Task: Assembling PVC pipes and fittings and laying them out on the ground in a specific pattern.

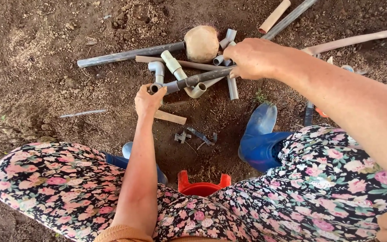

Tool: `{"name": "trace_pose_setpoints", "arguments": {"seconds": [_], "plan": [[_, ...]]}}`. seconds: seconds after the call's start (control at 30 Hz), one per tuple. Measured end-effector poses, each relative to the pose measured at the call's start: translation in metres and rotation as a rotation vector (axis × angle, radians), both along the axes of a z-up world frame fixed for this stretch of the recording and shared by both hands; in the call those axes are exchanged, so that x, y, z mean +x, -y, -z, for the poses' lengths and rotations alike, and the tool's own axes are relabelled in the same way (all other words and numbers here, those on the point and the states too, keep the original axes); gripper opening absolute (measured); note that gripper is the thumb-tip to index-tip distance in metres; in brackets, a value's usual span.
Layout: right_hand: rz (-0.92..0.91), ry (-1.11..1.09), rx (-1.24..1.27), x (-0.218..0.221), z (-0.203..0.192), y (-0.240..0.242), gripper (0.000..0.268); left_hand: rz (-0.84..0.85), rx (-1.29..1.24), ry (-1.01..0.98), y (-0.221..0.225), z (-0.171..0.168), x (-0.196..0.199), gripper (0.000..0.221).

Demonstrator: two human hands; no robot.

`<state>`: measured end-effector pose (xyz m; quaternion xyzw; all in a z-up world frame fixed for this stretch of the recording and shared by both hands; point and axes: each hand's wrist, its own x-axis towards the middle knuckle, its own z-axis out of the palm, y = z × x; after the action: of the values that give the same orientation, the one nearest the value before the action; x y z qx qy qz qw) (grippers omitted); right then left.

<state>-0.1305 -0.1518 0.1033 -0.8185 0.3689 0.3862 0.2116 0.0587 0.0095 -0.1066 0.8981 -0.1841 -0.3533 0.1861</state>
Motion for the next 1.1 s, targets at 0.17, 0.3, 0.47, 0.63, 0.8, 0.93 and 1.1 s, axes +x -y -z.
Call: {"name": "trace_pose_setpoints", "arguments": {"seconds": [0.17,0.3,0.47,0.63,0.8,0.93,1.1], "plan": [[-0.033,-0.009,-0.008,0.003,0.004,0.001,0.045,0.019,0.028,-0.085,0.002,-0.013,0.009,0.045],[-0.098,0.012,-0.006,0.004,0.021,0.001,0.035,0.095,-0.058,-0.097,0.012,-0.091,0.005,0.045],[-0.217,0.202,-0.031,0.011,0.049,0.001,0.062,0.368,-0.104,0.085,0.007,-0.174,-0.020,0.045],[-0.097,0.269,0.134,0.011,0.059,-0.006,0.056,0.434,-0.540,0.137,-0.010,-0.189,-0.034,0.043],[-0.219,0.287,0.083,0.004,0.049,-0.009,0.048,0.364,-0.711,0.252,-0.003,-0.176,-0.045,0.047],[-0.237,0.422,-0.008,-0.003,0.063,-0.012,0.031,0.372,-0.965,0.072,0.005,-0.137,-0.061,0.048],[-0.267,0.605,-0.017,-0.008,0.091,-0.010,0.027,0.205,-1.005,-0.097,0.010,-0.143,-0.071,0.030]]}}
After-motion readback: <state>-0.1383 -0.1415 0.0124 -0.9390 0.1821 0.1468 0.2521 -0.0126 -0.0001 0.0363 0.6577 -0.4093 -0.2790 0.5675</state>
